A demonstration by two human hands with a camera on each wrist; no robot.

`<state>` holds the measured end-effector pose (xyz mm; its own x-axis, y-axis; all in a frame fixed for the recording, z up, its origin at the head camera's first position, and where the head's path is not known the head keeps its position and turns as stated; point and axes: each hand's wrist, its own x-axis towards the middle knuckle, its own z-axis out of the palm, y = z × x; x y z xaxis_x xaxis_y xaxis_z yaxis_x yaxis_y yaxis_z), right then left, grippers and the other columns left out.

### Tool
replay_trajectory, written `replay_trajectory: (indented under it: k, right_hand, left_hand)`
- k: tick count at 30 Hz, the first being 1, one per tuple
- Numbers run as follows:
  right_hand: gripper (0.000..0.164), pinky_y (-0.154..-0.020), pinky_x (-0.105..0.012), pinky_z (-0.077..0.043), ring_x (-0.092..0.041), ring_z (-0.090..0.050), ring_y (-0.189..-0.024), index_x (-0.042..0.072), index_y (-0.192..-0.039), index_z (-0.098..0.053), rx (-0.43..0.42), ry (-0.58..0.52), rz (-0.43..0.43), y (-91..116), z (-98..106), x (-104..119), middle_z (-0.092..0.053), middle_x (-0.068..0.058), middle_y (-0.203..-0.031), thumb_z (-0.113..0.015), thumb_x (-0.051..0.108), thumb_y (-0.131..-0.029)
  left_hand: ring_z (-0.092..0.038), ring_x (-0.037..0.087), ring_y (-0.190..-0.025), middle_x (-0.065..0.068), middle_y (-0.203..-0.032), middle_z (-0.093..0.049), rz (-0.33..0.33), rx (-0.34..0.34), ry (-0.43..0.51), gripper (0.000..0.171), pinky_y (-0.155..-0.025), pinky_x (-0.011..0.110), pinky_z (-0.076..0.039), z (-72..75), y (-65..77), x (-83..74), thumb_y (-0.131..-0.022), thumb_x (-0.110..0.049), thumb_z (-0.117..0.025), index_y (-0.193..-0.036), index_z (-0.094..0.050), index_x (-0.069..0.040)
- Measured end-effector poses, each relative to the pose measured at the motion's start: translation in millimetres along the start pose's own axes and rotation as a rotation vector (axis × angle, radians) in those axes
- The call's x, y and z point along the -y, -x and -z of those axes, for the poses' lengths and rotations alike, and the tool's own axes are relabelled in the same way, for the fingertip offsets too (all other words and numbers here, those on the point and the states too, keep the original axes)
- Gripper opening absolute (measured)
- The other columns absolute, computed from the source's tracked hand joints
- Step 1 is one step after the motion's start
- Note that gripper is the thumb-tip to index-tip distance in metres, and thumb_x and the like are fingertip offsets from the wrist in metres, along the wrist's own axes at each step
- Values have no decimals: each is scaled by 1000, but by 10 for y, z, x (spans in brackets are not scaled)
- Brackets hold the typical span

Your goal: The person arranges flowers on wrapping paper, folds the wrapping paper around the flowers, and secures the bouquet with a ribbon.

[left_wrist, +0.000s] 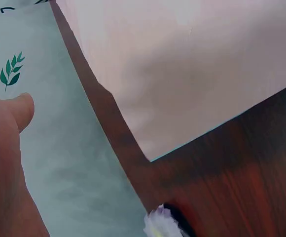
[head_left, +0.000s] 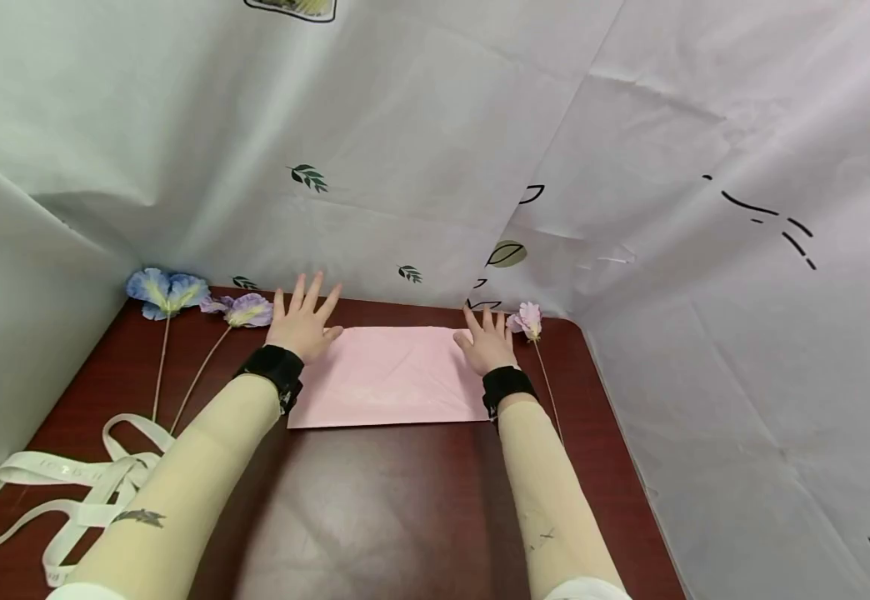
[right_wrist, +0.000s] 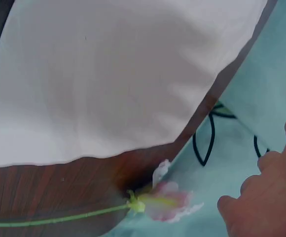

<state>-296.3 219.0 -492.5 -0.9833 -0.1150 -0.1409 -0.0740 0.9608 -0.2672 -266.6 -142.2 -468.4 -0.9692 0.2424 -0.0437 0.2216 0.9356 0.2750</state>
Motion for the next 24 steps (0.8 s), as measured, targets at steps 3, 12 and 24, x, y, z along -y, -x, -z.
replay_trajectory:
  k: [3, 12, 24]
  right_hand:
    - [68, -132, -69, -14, -57, -4, -167, 15, -178, -29, 23, -6, 82, 71, -77, 19, -16, -31, -181, -51, 41, -119]
    - [70, -124, -83, -15, -64, -9, -163, 18, -176, -36, 160, -80, 125, 848, -481, 191, -15, -34, -180, -55, 47, -115]
    - [67, -125, -82, -3, -53, -1, -169, 25, -173, -44, 161, -202, 80, 1001, -936, 25, -15, -18, -185, -50, 58, -115]
  left_hand:
    - [8, 49, -169, 24, -185, 3, -36, 8, 59, 81, -130, 74, 4, -126, -3, 57, -116, -35, -60, -180, -15, -10]
    - [-5, 57, -167, 34, -180, -11, -95, 42, 230, 90, -128, 78, -7, -722, 151, 200, -108, -31, -70, -178, -19, -5]
    - [1, 63, -164, 42, -176, -9, 37, 75, 358, 101, -127, 79, 1, -904, 275, 415, -106, -23, -74, -178, -6, -5]
